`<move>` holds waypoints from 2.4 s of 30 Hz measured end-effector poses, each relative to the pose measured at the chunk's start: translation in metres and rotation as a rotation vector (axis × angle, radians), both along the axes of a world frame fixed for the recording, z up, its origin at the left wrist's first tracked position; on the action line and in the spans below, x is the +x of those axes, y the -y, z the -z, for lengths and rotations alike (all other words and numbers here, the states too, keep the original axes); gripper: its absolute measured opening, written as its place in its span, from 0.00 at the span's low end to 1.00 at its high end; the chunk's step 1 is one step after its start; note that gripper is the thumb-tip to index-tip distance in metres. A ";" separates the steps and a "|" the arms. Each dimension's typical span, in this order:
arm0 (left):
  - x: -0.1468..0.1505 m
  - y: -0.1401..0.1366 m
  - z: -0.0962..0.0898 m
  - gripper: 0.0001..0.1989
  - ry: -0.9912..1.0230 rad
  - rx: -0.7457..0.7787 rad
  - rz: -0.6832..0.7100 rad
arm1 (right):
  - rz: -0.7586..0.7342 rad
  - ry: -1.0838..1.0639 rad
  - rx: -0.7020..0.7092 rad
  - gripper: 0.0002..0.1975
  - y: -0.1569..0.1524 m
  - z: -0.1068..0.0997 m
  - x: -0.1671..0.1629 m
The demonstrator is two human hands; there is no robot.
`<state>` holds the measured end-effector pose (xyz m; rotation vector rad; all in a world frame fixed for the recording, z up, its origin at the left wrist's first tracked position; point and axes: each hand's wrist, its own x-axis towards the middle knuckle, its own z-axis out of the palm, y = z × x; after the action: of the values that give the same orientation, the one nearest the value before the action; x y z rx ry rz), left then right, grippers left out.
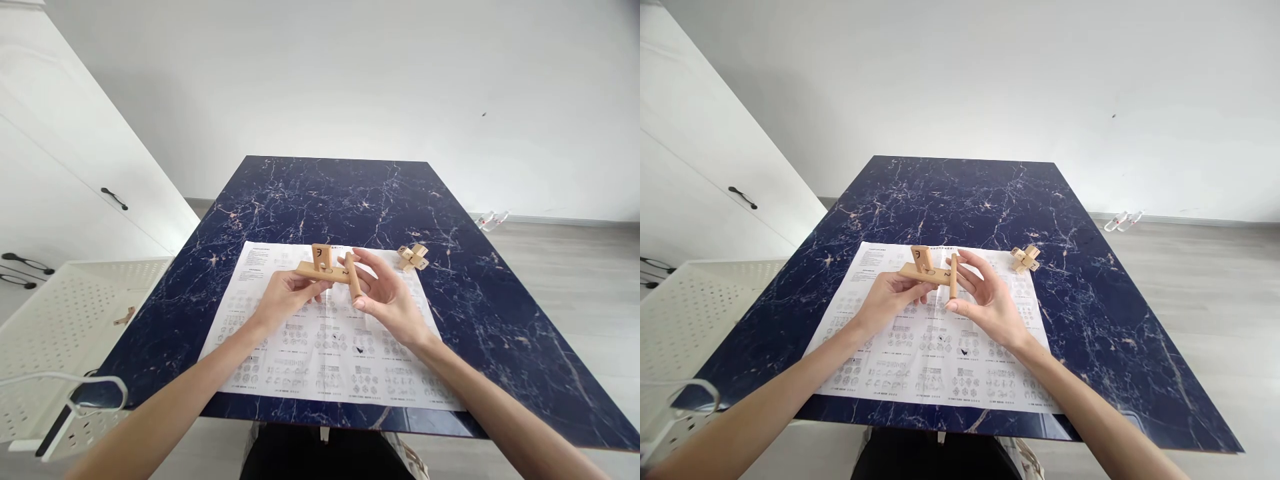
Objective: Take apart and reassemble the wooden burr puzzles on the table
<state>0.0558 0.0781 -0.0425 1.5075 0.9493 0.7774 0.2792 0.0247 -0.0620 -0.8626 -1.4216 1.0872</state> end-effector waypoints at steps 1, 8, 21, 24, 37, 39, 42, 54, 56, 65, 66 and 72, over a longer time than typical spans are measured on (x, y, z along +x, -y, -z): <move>0.000 0.001 0.000 0.11 0.001 0.013 -0.004 | 0.004 0.002 0.008 0.38 0.000 -0.001 0.000; 0.000 0.004 0.005 0.11 -0.090 0.069 -0.041 | 0.029 0.057 0.009 0.39 0.000 0.000 -0.002; 0.008 0.011 0.010 0.14 -0.122 0.174 0.302 | 0.043 0.120 -0.113 0.50 0.009 0.004 -0.011; 0.008 0.011 0.012 0.15 -0.116 0.165 0.326 | 0.031 0.152 -0.146 0.53 0.010 0.002 -0.010; 0.011 0.013 0.012 0.15 -0.125 0.244 0.348 | 0.056 0.067 -0.066 0.40 0.012 -0.013 -0.012; 0.011 0.013 0.011 0.15 -0.135 0.228 0.337 | 0.062 0.067 -0.069 0.39 0.011 -0.012 -0.011; 0.009 0.011 0.009 0.18 -0.131 0.176 0.328 | 0.096 0.042 -0.107 0.39 0.008 -0.007 -0.008; 0.008 0.009 0.008 0.18 -0.105 0.096 0.293 | 0.029 -0.684 -0.668 0.35 -0.013 0.009 0.021; 0.007 0.008 0.008 0.18 -0.115 0.099 0.295 | -0.001 -0.825 -0.751 0.33 -0.014 0.005 0.021; 0.007 0.009 0.007 0.17 -0.122 0.098 0.285 | 0.030 -1.084 -0.782 0.34 -0.010 -0.005 0.016; 0.007 0.009 0.007 0.17 -0.120 0.100 0.285 | 0.025 -1.072 -0.767 0.34 -0.009 -0.006 0.015; 0.008 0.009 0.005 0.16 -0.115 0.108 0.288 | -0.013 -0.800 -0.762 0.25 -0.006 -0.008 0.008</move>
<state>0.0634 0.0693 -0.0473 1.7524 0.7607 0.5459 0.2873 0.0307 -0.0535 -0.7770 -0.3279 1.7669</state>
